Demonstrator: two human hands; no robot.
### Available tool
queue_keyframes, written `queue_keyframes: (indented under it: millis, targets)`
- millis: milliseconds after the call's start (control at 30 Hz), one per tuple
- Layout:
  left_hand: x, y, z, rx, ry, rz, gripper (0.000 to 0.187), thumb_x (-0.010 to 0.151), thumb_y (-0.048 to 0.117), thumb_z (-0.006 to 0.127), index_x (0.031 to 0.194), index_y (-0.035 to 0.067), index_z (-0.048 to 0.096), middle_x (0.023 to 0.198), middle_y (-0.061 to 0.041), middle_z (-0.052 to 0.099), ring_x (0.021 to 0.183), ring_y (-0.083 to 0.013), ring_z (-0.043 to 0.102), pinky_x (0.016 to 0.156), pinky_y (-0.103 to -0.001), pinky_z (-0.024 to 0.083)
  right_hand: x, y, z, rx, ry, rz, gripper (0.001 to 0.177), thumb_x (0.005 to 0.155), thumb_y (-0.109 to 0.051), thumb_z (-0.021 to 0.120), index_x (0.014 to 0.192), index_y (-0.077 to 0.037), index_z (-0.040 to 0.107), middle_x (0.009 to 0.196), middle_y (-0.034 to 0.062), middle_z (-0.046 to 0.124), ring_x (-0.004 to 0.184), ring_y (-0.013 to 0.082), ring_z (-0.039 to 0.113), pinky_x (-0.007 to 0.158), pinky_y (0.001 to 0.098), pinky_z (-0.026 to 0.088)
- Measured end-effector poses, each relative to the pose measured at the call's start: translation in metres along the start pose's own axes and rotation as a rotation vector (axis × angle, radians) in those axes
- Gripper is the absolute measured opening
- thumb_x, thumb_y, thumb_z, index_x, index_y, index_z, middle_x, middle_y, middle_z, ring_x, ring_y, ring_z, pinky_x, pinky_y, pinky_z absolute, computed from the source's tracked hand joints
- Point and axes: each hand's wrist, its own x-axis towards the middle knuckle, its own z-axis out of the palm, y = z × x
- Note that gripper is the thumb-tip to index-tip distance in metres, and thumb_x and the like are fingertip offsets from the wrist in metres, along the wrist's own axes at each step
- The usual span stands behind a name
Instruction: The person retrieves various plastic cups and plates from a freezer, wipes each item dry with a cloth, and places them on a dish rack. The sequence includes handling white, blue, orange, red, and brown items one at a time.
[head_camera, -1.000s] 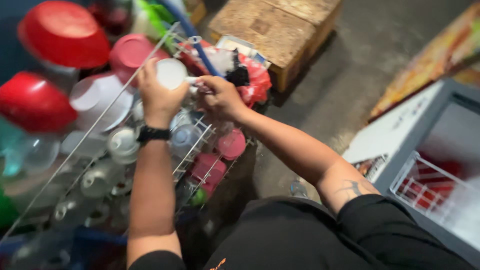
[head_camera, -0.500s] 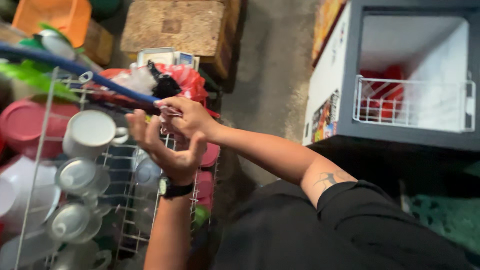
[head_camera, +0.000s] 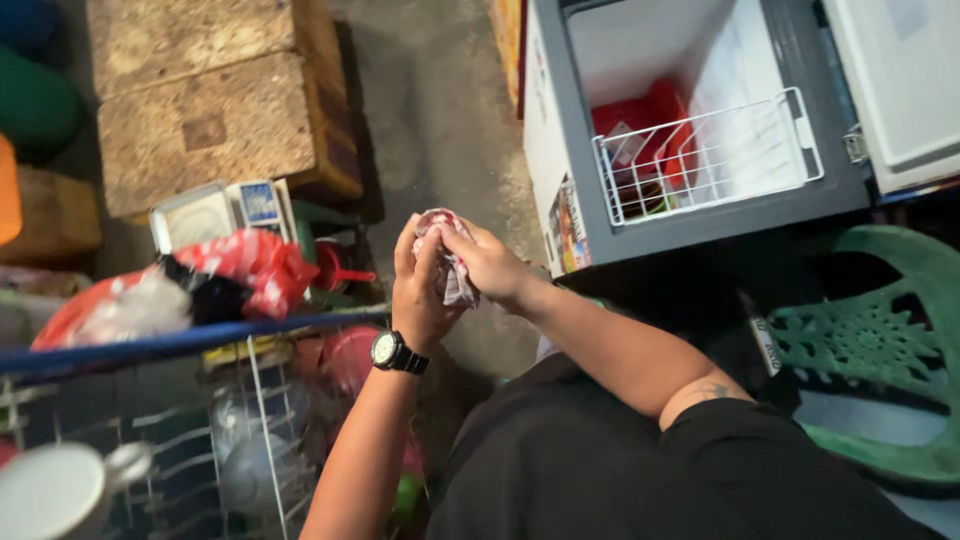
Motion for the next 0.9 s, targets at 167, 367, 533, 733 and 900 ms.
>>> queue_keyframes:
  millis: [167,367,533,733,900]
  targets:
    - [0.067,-0.021,0.047,-0.126,-0.049,-0.047,0.073,0.063,0.006,0.084,0.133,0.008,0.061,0.136,-0.017,0.061,0.124,-0.0369,0.064,0.103,-0.041,0.056,0.018,-0.057,-0.079,-0.664,-0.057,0.007,0.039,0.108,-0.033,0.049,0.121,-0.002,0.067,0.099,0.0124,0.074,0.090,0.0154,0.069,0.080,0.0321,0.056]
    - [0.164,-0.038,0.129,-0.078,-0.055,-0.259,0.050,0.066,0.008,0.084,0.112,0.004,0.066,0.123,-0.014,0.067,0.109,-0.0340,0.069,0.094,-0.038,0.057,0.084,-0.123,-0.221,-1.075,0.267,-0.477,0.035,0.106,-0.023,0.056,0.132,0.000,0.064,0.124,0.0185,0.072,0.114,0.0223,0.070,0.098,0.0344,0.054]
    - [0.235,-0.063,0.210,-0.028,-0.099,-0.311,0.067,0.051,0.020,0.092,0.108,-0.002,0.065,0.118,-0.020,0.063,0.110,-0.0409,0.059,0.095,-0.045,0.050,0.157,-0.176,-0.366,-1.422,0.757,0.037,0.054,0.089,-0.040,0.075,0.132,-0.009,0.063,0.123,0.0195,0.068,0.107,0.0356,0.068,0.092,0.0452,0.054]
    - [0.271,-0.077,0.307,0.058,-0.140,-0.245,0.045,0.070,0.027,0.089,0.102,0.004,0.068,0.140,-0.022,0.057,0.136,-0.0467,0.044,0.112,-0.054,0.036,0.231,-0.115,-0.496,-1.690,0.489,0.786,0.085,0.075,-0.040,0.087,0.145,-0.010,0.049,0.144,0.0179,0.055,0.131,0.0392,0.055,0.103,0.0485,0.049]
    - [0.276,-0.087,0.333,0.093,-0.169,-0.264,0.042,0.069,0.026,0.089,0.099,0.005,0.067,0.147,-0.021,0.051,0.142,-0.0483,0.037,0.118,-0.058,0.030,0.255,-0.030,-0.567,-1.695,0.381,0.905,0.052,0.084,-0.022,0.077,0.135,-0.017,0.066,0.144,0.0143,0.060,0.132,0.0341,0.059,0.102,0.0474,0.053]
